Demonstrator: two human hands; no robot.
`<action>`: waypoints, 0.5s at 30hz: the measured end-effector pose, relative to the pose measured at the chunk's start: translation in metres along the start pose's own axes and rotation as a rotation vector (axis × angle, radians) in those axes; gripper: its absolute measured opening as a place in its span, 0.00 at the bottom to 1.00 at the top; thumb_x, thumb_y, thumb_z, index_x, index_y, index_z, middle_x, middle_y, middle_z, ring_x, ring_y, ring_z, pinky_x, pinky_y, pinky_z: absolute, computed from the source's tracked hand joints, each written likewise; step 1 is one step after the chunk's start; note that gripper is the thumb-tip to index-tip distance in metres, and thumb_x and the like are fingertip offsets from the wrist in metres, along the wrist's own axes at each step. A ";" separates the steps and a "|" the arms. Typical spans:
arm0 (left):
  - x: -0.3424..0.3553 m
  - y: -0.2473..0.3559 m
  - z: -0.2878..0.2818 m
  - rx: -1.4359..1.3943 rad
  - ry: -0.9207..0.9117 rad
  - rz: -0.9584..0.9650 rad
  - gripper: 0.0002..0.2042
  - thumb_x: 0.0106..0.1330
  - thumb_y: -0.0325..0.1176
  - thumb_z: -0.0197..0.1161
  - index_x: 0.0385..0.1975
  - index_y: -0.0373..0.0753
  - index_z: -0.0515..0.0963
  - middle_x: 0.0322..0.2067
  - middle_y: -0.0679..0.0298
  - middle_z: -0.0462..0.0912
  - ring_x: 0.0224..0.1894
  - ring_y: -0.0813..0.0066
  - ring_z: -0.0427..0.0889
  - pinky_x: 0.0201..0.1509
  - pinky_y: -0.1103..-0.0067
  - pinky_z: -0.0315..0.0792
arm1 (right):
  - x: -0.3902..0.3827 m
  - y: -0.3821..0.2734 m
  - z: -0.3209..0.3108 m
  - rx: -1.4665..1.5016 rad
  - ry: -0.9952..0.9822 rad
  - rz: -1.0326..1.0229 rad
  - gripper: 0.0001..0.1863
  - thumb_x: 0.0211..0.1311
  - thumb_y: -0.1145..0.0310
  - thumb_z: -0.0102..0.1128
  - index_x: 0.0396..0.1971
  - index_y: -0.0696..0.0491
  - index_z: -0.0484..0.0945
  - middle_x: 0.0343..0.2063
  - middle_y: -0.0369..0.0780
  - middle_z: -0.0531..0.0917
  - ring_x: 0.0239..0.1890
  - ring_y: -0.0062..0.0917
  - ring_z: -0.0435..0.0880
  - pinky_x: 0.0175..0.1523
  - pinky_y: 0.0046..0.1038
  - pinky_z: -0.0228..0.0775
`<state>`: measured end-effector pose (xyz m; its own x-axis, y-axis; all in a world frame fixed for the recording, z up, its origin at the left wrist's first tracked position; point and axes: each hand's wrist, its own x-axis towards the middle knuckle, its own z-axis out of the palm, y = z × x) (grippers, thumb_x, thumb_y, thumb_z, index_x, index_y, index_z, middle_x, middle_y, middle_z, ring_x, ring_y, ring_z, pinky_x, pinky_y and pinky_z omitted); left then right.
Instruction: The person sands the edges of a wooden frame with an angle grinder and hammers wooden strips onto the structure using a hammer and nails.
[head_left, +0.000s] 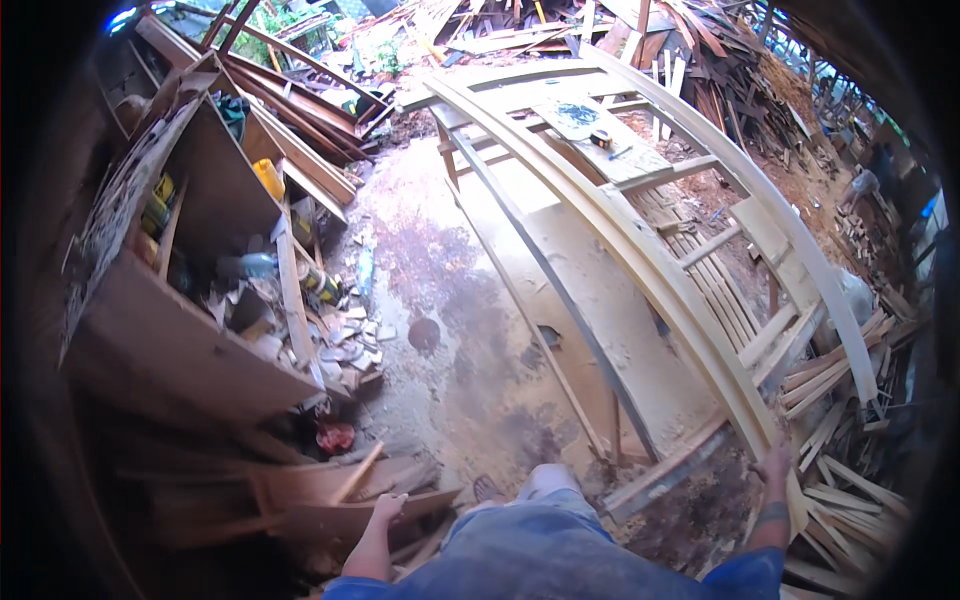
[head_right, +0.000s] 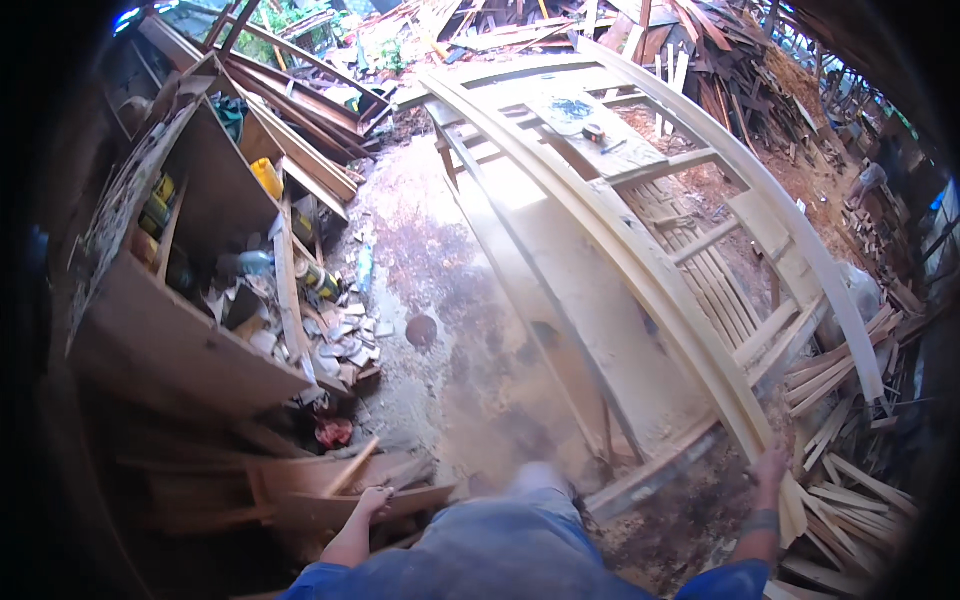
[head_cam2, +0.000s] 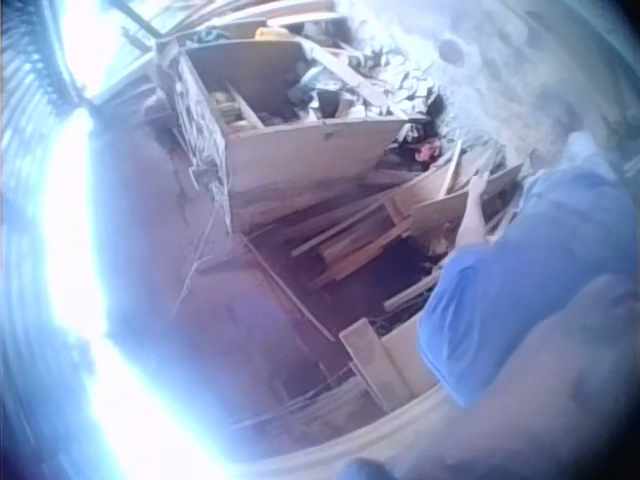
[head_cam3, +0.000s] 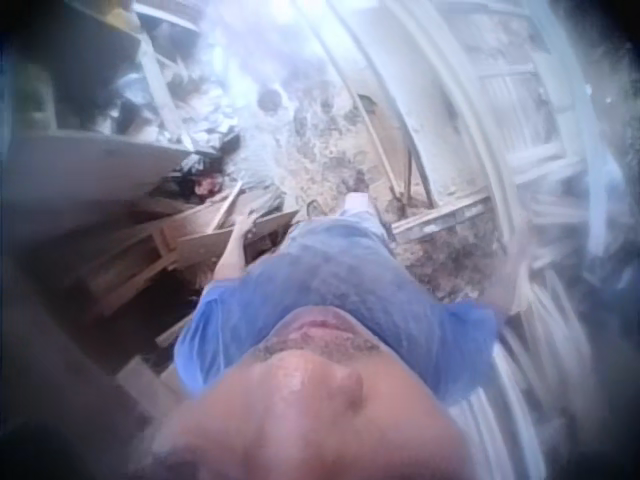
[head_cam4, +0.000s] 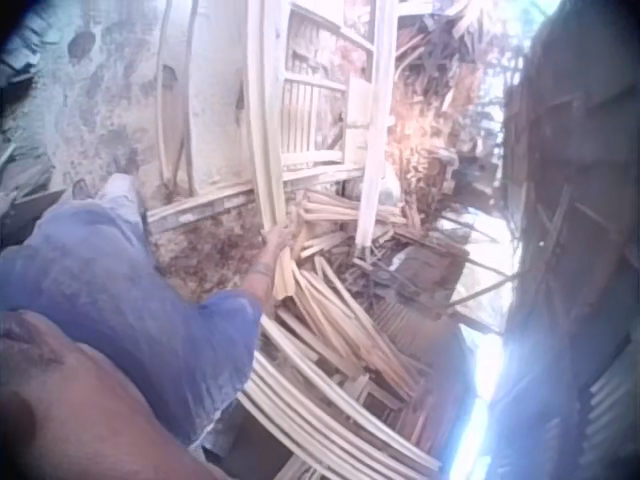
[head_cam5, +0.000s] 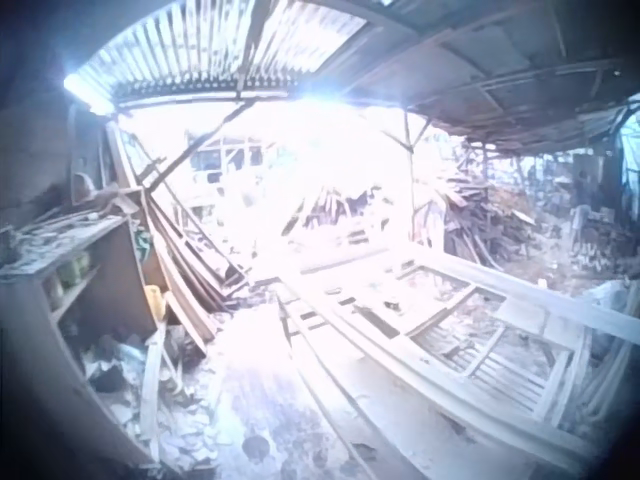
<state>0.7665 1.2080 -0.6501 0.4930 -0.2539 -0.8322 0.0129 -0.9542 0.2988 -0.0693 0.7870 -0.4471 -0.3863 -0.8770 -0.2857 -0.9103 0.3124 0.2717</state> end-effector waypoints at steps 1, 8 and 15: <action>0.022 0.009 -0.030 0.010 0.016 0.003 0.20 0.69 0.47 0.61 0.44 0.33 0.82 0.29 0.60 0.84 0.25 0.72 0.82 0.27 0.73 0.77 | -0.003 -0.010 0.005 -0.011 0.026 0.005 0.71 0.27 0.58 0.88 0.74 0.52 0.48 0.69 0.52 0.61 0.69 0.49 0.64 0.69 0.51 0.59; 0.149 0.116 -0.126 -0.254 0.036 0.021 0.19 0.69 0.48 0.63 0.40 0.34 0.81 0.32 0.59 0.85 0.26 0.70 0.84 0.28 0.73 0.78 | -0.052 -0.078 -0.032 -0.071 -0.318 -0.019 0.53 0.33 0.55 0.83 0.63 0.57 0.67 0.67 0.54 0.65 0.65 0.40 0.73 0.65 0.42 0.68; 0.208 0.331 -0.144 0.108 -0.232 -0.005 0.19 0.68 0.48 0.64 0.36 0.34 0.84 0.30 0.59 0.85 0.29 0.68 0.84 0.30 0.73 0.77 | 0.183 -0.352 -0.215 0.444 0.217 -0.090 0.20 0.54 0.74 0.55 0.49 0.59 0.79 0.42 0.55 0.84 0.49 0.50 0.83 0.56 0.43 0.73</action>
<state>0.9984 0.8620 -0.6568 0.2801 -0.2667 -0.9222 -0.0846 -0.9638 0.2530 0.2121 0.4378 -0.3979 -0.3067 -0.9484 -0.0799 -0.9322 0.3163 -0.1761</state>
